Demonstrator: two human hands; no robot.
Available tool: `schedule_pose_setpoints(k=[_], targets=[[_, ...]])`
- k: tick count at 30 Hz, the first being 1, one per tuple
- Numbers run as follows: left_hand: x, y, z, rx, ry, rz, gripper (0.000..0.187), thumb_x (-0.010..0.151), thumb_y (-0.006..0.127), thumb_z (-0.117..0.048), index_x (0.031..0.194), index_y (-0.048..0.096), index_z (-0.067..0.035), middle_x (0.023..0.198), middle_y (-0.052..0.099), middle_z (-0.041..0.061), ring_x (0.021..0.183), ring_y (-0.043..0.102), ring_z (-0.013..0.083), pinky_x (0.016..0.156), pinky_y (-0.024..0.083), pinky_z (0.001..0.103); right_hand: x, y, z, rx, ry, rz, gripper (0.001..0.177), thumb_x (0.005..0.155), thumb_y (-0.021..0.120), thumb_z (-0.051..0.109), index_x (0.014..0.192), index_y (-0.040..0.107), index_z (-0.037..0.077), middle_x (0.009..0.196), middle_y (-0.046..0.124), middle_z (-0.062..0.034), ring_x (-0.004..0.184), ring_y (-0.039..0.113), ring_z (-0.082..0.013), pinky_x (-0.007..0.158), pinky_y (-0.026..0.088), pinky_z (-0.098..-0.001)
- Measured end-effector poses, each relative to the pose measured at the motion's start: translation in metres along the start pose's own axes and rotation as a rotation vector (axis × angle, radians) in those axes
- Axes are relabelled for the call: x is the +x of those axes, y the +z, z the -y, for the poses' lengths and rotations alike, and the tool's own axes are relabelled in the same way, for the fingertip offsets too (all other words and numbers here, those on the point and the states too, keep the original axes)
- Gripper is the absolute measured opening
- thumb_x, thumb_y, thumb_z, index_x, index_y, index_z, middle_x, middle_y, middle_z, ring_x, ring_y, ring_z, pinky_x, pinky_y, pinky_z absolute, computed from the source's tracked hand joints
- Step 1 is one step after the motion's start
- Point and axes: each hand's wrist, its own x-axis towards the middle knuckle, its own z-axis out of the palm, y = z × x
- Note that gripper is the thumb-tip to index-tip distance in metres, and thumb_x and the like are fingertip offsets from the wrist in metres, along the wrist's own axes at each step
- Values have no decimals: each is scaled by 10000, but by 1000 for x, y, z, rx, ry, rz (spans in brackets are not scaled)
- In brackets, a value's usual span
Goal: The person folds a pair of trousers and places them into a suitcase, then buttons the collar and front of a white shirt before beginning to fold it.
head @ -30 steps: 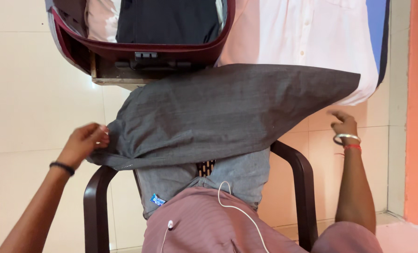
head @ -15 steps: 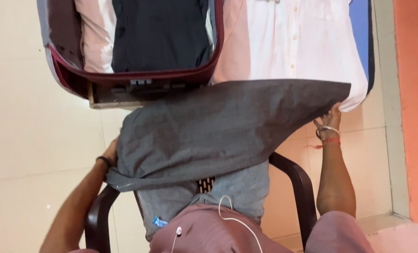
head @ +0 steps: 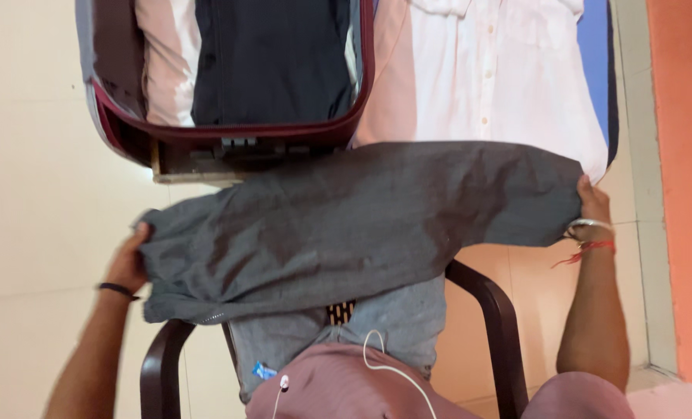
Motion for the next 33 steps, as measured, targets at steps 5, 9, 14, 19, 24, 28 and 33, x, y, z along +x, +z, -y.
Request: schedule_pose_setpoints(k=[5,9,14,19,24,28,33], targets=[[-66,-4,-46,371,324,-54,470,1039,652,-399,1306,610,-14,1157,656,54,1013,610,162,881,510,321,14,-38,23,-159,-222,79,337,1138,685,265,1320,636,-15,1156,676,-54,996,637,-158,918,538,-314],[-113,30,-69,638,674,-121,281,1145,594,-303,1175,572,-24,1043,603,5,920,519,78,803,446,250,23,-71,53,-77,-392,160,233,1169,631,127,1341,586,-23,1232,685,-54,1077,664,-156,1005,543,-299],[-132,68,-82,724,784,-200,263,1162,569,-277,1107,495,-30,946,533,-3,834,454,78,720,415,263,48,-83,95,-174,-383,100,236,1165,633,137,1342,583,-10,1238,682,-68,1103,670,-180,1012,551,-322],[-121,93,-73,712,875,-117,299,1198,538,-281,1085,491,-8,938,505,13,848,447,82,782,421,260,74,-71,111,-253,-400,75,259,1150,633,149,1349,591,-10,1249,676,-88,1124,665,-202,1021,543,-337],[-89,123,-58,659,867,-24,256,1156,521,-291,1143,525,-35,992,554,-11,909,489,68,804,443,237,85,-30,118,-341,-426,44,281,1136,632,162,1356,600,-11,1260,669,-107,1145,661,-223,1030,534,-352],[-51,131,-36,543,579,-146,342,1118,574,-351,1069,493,-22,844,517,3,720,446,90,619,390,268,125,-32,122,-436,-457,-1,300,1125,632,171,1362,606,-11,1269,664,-123,1162,657,-240,1037,528,-364],[-42,129,-18,461,439,-202,394,1094,626,-390,1304,593,-58,876,534,2,759,435,91,621,350,247,116,22,118,-534,-611,-120,324,1111,631,183,1369,614,-11,1279,658,-142,1184,653,-261,1046,520,-379]])
